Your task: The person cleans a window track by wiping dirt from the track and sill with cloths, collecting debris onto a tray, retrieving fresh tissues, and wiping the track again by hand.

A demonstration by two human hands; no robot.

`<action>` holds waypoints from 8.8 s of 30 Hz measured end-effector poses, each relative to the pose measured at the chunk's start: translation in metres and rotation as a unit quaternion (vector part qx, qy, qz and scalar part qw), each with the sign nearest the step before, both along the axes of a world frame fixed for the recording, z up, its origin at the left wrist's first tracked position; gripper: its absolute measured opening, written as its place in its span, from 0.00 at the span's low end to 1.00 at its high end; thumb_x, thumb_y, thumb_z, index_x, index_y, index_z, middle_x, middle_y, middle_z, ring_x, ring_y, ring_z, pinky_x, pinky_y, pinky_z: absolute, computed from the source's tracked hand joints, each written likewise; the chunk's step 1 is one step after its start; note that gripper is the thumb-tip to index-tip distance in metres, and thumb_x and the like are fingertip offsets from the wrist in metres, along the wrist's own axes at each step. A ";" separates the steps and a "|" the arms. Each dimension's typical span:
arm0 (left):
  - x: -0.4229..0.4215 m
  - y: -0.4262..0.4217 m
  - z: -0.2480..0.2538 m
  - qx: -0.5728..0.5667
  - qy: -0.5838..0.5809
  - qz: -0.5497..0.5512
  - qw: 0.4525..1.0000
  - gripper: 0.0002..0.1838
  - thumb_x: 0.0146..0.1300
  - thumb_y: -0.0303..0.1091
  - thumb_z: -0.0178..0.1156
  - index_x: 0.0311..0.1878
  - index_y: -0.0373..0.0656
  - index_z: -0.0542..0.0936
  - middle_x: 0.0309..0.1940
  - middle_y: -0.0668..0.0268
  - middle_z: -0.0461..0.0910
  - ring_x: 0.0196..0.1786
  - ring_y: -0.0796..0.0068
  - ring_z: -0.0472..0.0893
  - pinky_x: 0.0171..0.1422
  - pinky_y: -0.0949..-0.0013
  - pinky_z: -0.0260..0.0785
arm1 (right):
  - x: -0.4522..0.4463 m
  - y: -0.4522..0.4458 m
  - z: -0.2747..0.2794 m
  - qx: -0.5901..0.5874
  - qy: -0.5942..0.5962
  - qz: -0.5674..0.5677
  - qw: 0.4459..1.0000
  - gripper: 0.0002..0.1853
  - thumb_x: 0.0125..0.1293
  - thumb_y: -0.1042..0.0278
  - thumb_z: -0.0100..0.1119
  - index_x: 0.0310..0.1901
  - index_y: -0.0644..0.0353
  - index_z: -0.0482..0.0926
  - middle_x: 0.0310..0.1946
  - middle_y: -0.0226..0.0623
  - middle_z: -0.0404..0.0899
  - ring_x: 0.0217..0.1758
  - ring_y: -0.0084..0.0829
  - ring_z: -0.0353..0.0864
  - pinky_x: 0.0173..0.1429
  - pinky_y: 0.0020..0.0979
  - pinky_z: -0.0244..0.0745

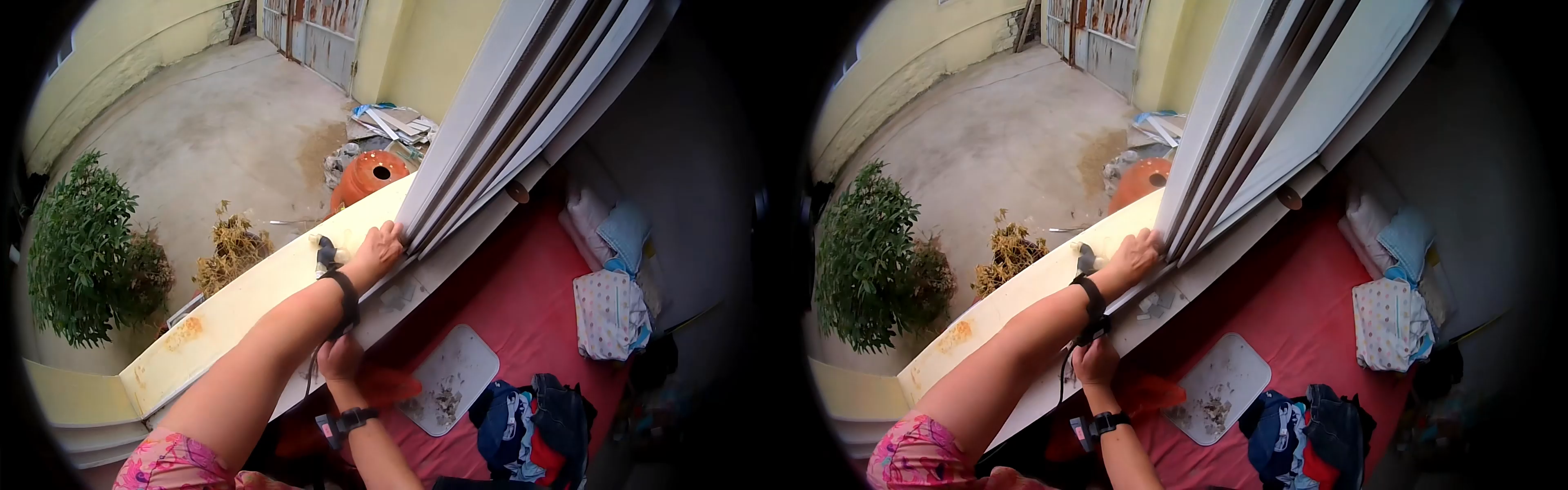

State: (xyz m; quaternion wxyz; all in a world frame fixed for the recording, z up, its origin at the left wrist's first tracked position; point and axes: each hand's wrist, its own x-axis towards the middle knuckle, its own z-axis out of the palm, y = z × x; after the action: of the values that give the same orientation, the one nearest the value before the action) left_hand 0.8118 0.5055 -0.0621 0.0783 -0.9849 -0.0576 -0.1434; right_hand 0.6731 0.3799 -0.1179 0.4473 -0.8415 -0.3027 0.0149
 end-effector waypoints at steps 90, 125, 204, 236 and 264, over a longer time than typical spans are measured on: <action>-0.515 -0.039 0.045 -0.279 0.032 0.561 0.779 0.09 0.51 0.30 0.53 0.30 0.42 0.82 0.27 0.52 0.78 0.34 0.52 0.78 0.43 0.58 0.70 | 0.008 0.007 0.005 0.017 -0.004 -0.019 1.000 0.15 0.55 0.63 0.39 0.41 0.62 0.67 0.30 0.57 0.74 0.35 0.58 0.72 0.38 0.50 0.65; -0.476 -0.045 0.011 -0.286 -0.065 0.569 0.768 0.05 0.47 0.29 0.56 0.23 0.37 0.78 0.23 0.51 0.77 0.31 0.51 0.78 0.37 0.57 0.70 | 0.009 0.007 -0.002 0.005 -0.005 -0.024 1.000 0.17 0.56 0.62 0.38 0.44 0.62 0.68 0.31 0.58 0.74 0.36 0.58 0.72 0.39 0.48 0.65; -0.534 -0.048 0.025 -0.229 0.062 0.722 0.650 0.13 0.48 0.38 0.62 0.28 0.36 0.80 0.29 0.50 0.79 0.35 0.53 0.79 0.40 0.59 0.71 | 0.006 0.007 0.006 0.027 -0.009 -0.018 0.999 0.16 0.55 0.64 0.39 0.41 0.64 0.68 0.30 0.58 0.73 0.35 0.58 0.72 0.39 0.49 0.65; -0.473 -0.064 0.025 -0.222 -0.088 0.613 0.753 0.08 0.47 0.37 0.63 0.27 0.43 0.82 0.30 0.59 0.75 0.38 0.59 0.74 0.43 0.61 0.69 | -0.023 -0.018 0.042 0.098 0.139 0.230 0.958 0.10 0.54 0.70 0.41 0.35 0.65 0.68 0.25 0.42 0.71 0.29 0.38 0.71 0.38 0.33 0.68; -0.445 -0.051 -0.002 -0.262 -0.093 0.573 0.771 0.08 0.47 0.36 0.61 0.23 0.42 0.80 0.25 0.58 0.77 0.33 0.60 0.77 0.38 0.60 0.69 | -0.132 -0.003 0.065 -0.011 -0.160 0.422 0.892 0.18 0.47 0.69 0.61 0.43 0.58 0.74 0.44 0.40 0.69 0.49 0.41 0.67 0.55 0.39 0.60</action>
State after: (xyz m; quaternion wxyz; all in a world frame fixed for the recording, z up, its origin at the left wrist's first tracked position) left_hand 0.3670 0.4543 -0.0641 -0.1203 -0.7335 -0.6537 -0.1420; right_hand 0.5408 0.3769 -0.0524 0.3352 -0.6305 -0.6965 0.0702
